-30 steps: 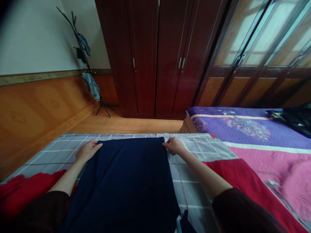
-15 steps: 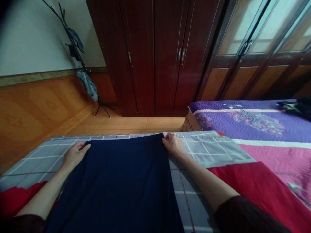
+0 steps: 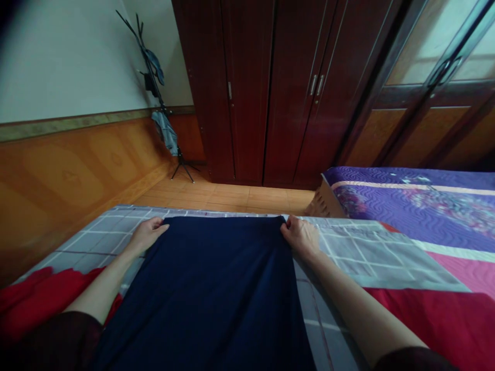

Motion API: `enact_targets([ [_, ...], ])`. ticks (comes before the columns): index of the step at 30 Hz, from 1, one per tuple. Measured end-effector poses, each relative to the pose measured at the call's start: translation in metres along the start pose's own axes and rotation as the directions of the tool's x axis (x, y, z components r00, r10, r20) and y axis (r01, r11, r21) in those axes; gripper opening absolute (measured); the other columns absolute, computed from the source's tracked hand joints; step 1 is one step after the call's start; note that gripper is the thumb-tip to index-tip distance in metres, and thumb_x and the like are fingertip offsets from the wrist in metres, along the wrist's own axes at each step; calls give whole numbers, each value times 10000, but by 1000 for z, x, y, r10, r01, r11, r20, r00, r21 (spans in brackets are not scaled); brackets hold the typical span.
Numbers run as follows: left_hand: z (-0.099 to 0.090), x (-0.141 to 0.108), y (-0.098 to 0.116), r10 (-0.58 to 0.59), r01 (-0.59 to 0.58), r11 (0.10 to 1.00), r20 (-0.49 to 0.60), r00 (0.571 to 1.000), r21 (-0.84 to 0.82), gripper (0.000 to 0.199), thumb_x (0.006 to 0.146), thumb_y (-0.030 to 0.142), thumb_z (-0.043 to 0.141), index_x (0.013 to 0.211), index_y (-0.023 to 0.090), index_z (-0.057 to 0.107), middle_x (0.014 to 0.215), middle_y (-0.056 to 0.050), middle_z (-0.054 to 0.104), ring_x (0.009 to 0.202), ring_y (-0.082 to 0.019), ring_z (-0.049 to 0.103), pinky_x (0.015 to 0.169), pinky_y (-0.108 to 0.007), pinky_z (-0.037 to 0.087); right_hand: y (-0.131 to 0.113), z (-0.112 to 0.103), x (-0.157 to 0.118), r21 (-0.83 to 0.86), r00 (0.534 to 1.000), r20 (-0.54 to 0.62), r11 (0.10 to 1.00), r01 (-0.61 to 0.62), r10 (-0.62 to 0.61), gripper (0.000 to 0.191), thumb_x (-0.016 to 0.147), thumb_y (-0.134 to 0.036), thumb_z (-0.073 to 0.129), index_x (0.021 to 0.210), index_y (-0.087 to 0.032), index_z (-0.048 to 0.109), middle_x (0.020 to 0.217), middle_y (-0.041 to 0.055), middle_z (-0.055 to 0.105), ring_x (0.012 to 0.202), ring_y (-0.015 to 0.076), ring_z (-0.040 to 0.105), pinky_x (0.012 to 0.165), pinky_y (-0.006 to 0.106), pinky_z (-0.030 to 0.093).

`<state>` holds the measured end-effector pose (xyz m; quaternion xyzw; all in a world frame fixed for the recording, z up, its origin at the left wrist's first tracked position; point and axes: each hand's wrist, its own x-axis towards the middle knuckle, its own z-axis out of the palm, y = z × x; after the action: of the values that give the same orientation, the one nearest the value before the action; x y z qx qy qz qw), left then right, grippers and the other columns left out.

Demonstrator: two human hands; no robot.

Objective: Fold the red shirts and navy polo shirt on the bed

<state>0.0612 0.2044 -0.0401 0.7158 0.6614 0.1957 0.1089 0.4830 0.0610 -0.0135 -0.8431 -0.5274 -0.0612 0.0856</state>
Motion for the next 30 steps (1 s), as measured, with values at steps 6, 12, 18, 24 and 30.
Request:
enact_targets([
  [6,3,-6,8,-46,50,997,-85,995,53,196,830,408,516,903,245,596,855,-15,690,797,-213,641,585,-260,398,-3,-13,-6,-60,992,5,990,125,-125,272,879,-310,440,1020,-159,617,853,119,673,807,286,638,606,325,405],
  [12,4,-9,10,-24,30,997,-101,995,66,171,826,376,538,925,248,595,926,-22,676,857,-218,620,602,-264,367,-39,-16,-62,60,763,-99,762,645,-638,516,896,-382,466,1338,-118,425,1274,153,539,1162,270,512,948,391,434],
  [18,1,-9,9,-27,28,999,-55,998,15,236,829,413,497,932,228,602,869,-43,661,824,-236,606,607,-283,353,-33,10,-54,40,839,-80,840,542,-538,574,898,-483,431,1314,-92,487,1389,195,432,1295,353,368,1032,515,346],
  [24,-14,-1,-5,126,-94,983,204,971,-160,344,672,461,625,878,187,601,728,1,618,676,-175,583,582,-245,385,-37,15,-60,104,780,-117,774,625,-615,591,901,-544,387,1341,-158,472,1431,141,393,1328,318,325,1051,486,345],
  [30,-21,0,-18,157,-89,969,294,943,-232,252,756,433,508,696,187,509,583,33,549,535,-135,529,505,-229,376,-36,27,-56,141,850,-146,840,525,-506,648,917,-564,297,1268,-73,532,1371,210,440,1283,331,388,1041,485,360],
])
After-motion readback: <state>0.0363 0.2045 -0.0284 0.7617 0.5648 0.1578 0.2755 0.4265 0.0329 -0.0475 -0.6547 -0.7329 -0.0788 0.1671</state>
